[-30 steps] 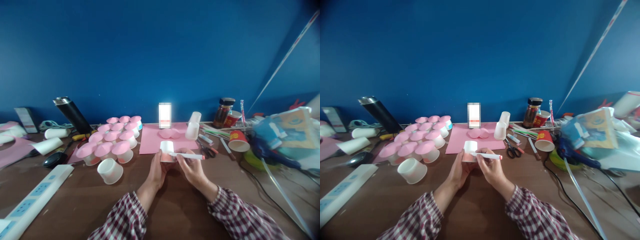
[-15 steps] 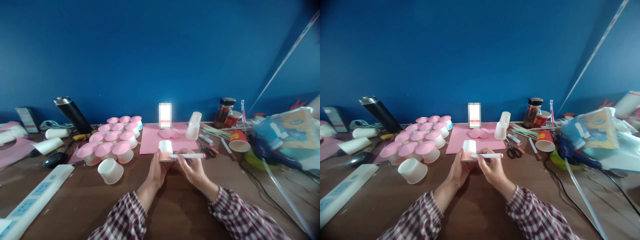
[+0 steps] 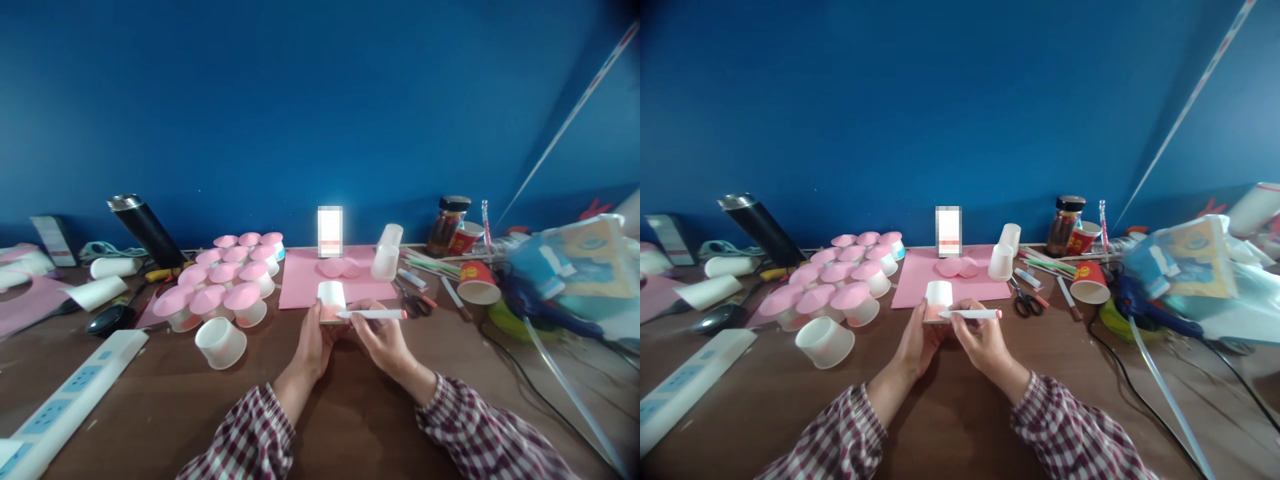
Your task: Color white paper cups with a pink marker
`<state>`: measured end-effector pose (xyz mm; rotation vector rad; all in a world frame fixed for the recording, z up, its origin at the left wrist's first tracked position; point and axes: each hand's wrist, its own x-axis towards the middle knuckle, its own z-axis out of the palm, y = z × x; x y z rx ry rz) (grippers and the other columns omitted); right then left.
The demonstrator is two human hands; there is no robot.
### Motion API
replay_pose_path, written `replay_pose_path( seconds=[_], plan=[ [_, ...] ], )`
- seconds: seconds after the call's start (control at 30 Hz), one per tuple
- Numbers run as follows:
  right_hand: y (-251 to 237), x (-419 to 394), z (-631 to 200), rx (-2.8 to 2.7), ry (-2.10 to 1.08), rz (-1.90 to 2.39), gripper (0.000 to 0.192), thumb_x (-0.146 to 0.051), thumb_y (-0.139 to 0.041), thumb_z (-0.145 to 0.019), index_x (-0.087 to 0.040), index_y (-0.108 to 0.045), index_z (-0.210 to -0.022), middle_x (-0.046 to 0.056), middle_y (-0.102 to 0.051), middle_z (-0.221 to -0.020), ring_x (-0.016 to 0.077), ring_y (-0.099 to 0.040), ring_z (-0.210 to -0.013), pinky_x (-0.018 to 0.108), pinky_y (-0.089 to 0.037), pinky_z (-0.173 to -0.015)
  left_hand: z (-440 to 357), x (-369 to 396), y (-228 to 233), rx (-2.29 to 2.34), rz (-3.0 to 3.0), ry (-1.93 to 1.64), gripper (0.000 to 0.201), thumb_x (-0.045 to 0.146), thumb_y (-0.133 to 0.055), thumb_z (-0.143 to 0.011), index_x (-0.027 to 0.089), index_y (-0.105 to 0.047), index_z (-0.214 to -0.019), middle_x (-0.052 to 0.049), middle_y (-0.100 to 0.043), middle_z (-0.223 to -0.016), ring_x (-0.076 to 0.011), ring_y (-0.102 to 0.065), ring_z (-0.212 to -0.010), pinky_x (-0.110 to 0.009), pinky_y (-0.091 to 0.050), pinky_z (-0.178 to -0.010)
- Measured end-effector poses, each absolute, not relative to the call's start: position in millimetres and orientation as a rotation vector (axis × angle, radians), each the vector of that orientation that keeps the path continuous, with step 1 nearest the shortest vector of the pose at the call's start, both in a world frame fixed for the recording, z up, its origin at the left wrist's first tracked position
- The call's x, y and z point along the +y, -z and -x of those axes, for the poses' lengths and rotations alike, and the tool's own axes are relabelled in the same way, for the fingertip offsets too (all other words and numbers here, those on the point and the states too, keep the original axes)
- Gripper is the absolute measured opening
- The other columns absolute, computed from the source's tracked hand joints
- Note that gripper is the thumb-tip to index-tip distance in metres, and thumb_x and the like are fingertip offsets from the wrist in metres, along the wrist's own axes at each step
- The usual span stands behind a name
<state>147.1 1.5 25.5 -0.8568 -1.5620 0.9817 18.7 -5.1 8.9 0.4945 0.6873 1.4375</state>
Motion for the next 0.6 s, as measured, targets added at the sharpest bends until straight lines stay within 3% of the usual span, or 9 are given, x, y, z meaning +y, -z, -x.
replay_pose_path(
  seconds=[0.6],
  plan=[
    [-23.3, -0.4, -147.1, -1.523, -0.853, 0.857, 0.008, -0.025, -0.056, -0.086, -0.019, -0.059, -0.087, 0.002, -0.062, -0.075, 0.0133, -0.058, -0.065, 0.022, -0.048, -0.06, -18.7, -7.7, -8.8, 0.756, -0.646, -1.516, 0.035, 0.045, -0.053, -0.083, 0.013, -0.061, -0.094, -0.01, -0.066, -0.092, -0.0201, -0.062, -0.083, -0.034, -0.049, -0.075]
  ],
)
